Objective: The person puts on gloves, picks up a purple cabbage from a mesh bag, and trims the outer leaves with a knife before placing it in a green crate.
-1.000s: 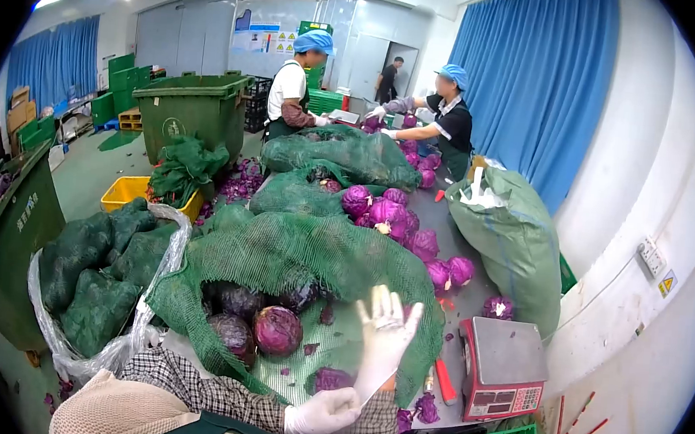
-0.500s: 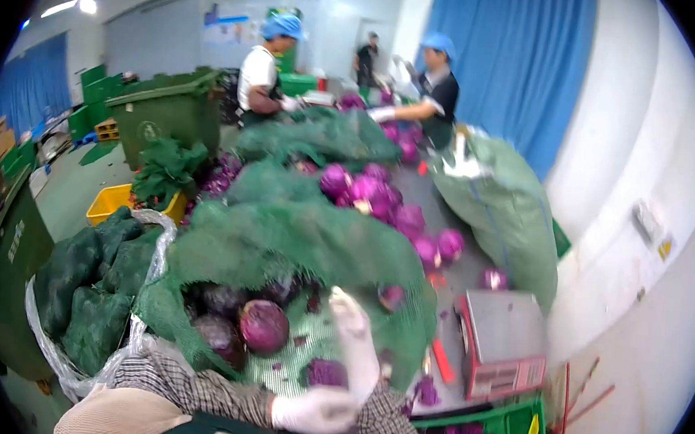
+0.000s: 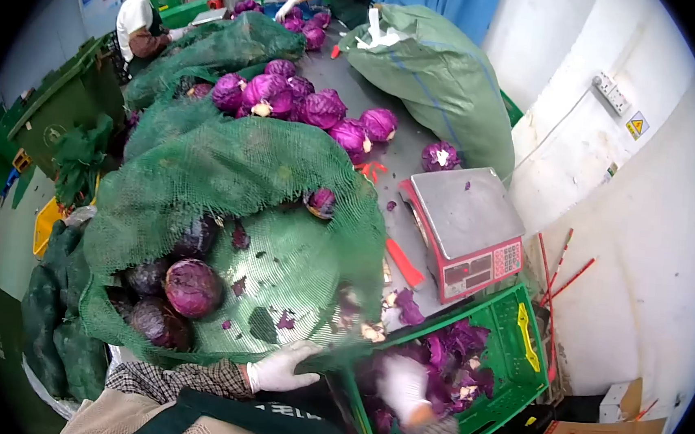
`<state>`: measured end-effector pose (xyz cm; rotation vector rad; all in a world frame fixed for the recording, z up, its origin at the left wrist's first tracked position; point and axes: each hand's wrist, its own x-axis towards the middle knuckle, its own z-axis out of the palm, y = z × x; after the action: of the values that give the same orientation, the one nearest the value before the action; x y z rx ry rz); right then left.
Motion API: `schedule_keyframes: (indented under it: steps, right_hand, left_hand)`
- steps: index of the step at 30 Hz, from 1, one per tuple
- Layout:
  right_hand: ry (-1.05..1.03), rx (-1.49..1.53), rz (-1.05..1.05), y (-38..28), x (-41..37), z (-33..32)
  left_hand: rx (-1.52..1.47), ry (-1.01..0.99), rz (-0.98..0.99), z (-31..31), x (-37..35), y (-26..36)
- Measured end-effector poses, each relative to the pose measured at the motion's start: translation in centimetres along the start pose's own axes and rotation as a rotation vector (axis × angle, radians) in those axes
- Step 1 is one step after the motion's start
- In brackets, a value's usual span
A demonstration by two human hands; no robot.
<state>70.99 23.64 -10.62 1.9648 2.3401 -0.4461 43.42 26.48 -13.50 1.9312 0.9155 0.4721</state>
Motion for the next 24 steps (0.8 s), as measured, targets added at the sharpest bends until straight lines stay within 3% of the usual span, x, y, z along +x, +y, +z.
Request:
schedule_keyframes:
  steps: [1, 3, 4, 6, 8, 9, 10, 11, 14, 16, 18, 21, 22, 24]
  right_hand:
    - [0.075, -0.213, -0.005, 4.5, -4.0, 1.6]
    - [0.091, -0.167, -0.054, 6.5, -4.2, -0.2]
    - [0.01, 0.096, -0.09, 4.8, -1.4, -3.5]
    - [0.153, 0.615, -0.012, 3.7, 5.2, -3.8]
    - [0.264, 0.282, -0.117, 3.3, 12.3, -3.3]
    - [0.337, 0.286, -0.113, 3.4, 15.2, -1.6]
    - [0.412, 0.291, -0.097, 3.6, 17.8, 0.3]
    - [0.372, 0.094, -0.07, 4.1, 19.6, 1.8]
    - [0.339, 0.176, -0.006, 3.5, 21.4, 1.4]
    - [0.287, 0.03, 0.13, 4.0, 21.8, 1.5]
    - [0.425, 0.126, -0.049, 5.0, 21.0, 1.5]
    - [0.169, 0.638, 0.136, 8.4, 18.2, 0.2]
    - [0.11, 0.797, 0.23, 5.5, 14.7, -5.2]
    - [0.152, 1.093, 0.173, 5.6, 11.3, -6.7]
  left_hand:
    - [0.006, 0.042, 0.043, -0.1, 0.0, 1.2]
    - [-0.052, 0.082, 0.078, -0.8, 0.2, 1.2]
    - [-0.063, 0.109, 0.064, -1.6, -0.8, 1.1]
    - [0.018, 0.278, 0.063, -4.6, -2.0, 2.3]
    - [0.053, 0.398, -0.072, -7.0, -4.4, 3.0]
    - [0.149, 0.52, -0.071, -8.4, -5.7, 3.8]
    - [0.345, 0.63, -0.074, -9.4, -7.3, 3.4]
    - [0.515, 0.722, -0.166, -11.0, -8.7, 4.1]
    - [0.79, 0.925, -0.418, -13.8, -12.3, 4.0]
    - [0.92, 0.933, -0.498, -15.1, -13.3, 3.4]
    - [0.99, 0.877, -0.567, -15.8, -13.1, 3.2]
    - [0.92, 0.861, -0.543, -15.8, -14.0, 3.5]
    - [0.811, 0.858, -0.492, -15.5, -14.5, 4.1]
    - [0.601, 0.785, -0.448, -13.5, -14.9, 4.5]
